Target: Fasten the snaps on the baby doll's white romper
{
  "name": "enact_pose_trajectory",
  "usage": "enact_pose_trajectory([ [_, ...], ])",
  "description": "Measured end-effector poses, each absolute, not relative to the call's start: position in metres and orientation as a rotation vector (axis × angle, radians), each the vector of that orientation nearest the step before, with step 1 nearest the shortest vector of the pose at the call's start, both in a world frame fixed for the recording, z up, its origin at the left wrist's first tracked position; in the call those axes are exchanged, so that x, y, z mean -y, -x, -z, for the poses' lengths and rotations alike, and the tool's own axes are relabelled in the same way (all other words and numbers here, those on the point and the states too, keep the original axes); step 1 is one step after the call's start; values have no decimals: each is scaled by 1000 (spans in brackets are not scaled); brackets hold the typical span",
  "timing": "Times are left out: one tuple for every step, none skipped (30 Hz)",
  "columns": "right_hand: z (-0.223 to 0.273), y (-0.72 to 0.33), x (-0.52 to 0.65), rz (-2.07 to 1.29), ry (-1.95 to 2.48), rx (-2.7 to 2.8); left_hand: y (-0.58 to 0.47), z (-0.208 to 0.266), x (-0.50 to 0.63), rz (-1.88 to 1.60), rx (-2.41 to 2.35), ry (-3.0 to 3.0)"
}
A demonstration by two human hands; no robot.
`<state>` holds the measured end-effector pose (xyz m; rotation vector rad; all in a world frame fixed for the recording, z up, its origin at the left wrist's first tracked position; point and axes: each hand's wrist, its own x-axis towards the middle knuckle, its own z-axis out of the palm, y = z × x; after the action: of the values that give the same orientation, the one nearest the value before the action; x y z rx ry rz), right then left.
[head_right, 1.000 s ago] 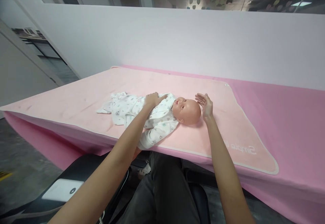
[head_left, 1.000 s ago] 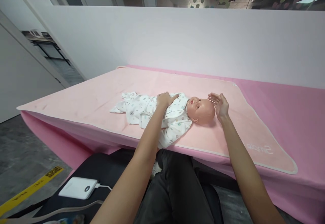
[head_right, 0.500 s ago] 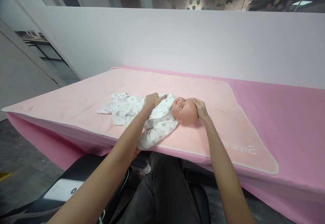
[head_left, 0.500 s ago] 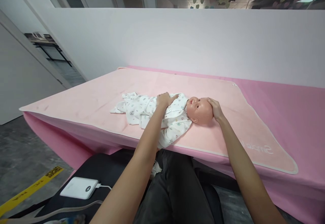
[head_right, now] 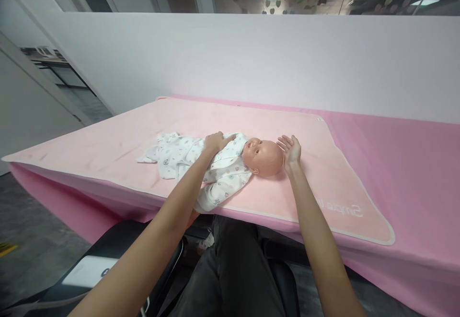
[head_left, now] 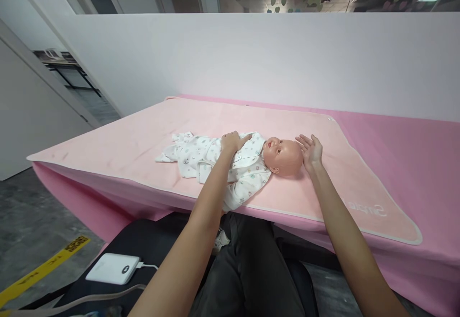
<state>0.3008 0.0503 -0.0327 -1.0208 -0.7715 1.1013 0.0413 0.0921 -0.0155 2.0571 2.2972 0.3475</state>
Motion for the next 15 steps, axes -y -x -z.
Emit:
enact_pose_trajectory([
  [30,-297,-47,-1043,1014,849,-41,15,-92,-348,-2296,-2058],
  [28,-293,-44,-1006,1010,957,-41,15,-92,-347,-2296,-2058],
  [26,-290,-41,-992,1003,1074,-41,15,-92,-345,-2297,-2057],
  [24,-286,-38,-996,994,1176,-41,15,-92,-344,-2297,-2056],
  [23,-284,-36,-1012,986,1246,-41,15,-92,-344,-2298,-2055],
  [22,-283,-34,-1029,981,1278,-41,15,-92,-345,-2297,-2054],
  [22,-282,-33,-1036,981,1280,-41,15,-92,-346,-2297,-2053],
  [22,-282,-32,-1034,985,1271,-42,15,-92,-346,-2296,-2053],
  [22,-283,-32,-1032,988,1263,-42,14,-91,-345,-2296,-2053],
  [22,-283,-32,-1032,989,1258,-42,14,-91,-342,-2296,-2052],
  [23,-284,-33,-1036,987,1255,-42,14,-91,-340,-2296,-2052],
  [23,-285,-35,-1043,985,1251,-42,14,-91,-339,-2298,-2053],
  [24,-285,-36,-1057,984,1245,-42,14,-91,-340,-2301,-2054],
  [25,-286,-37,-1072,990,1236,-42,14,-91,-341,-2302,-2054],
  [27,-286,-39,-1085,1003,1221,-42,14,-90,-341,-2304,-2055],
])
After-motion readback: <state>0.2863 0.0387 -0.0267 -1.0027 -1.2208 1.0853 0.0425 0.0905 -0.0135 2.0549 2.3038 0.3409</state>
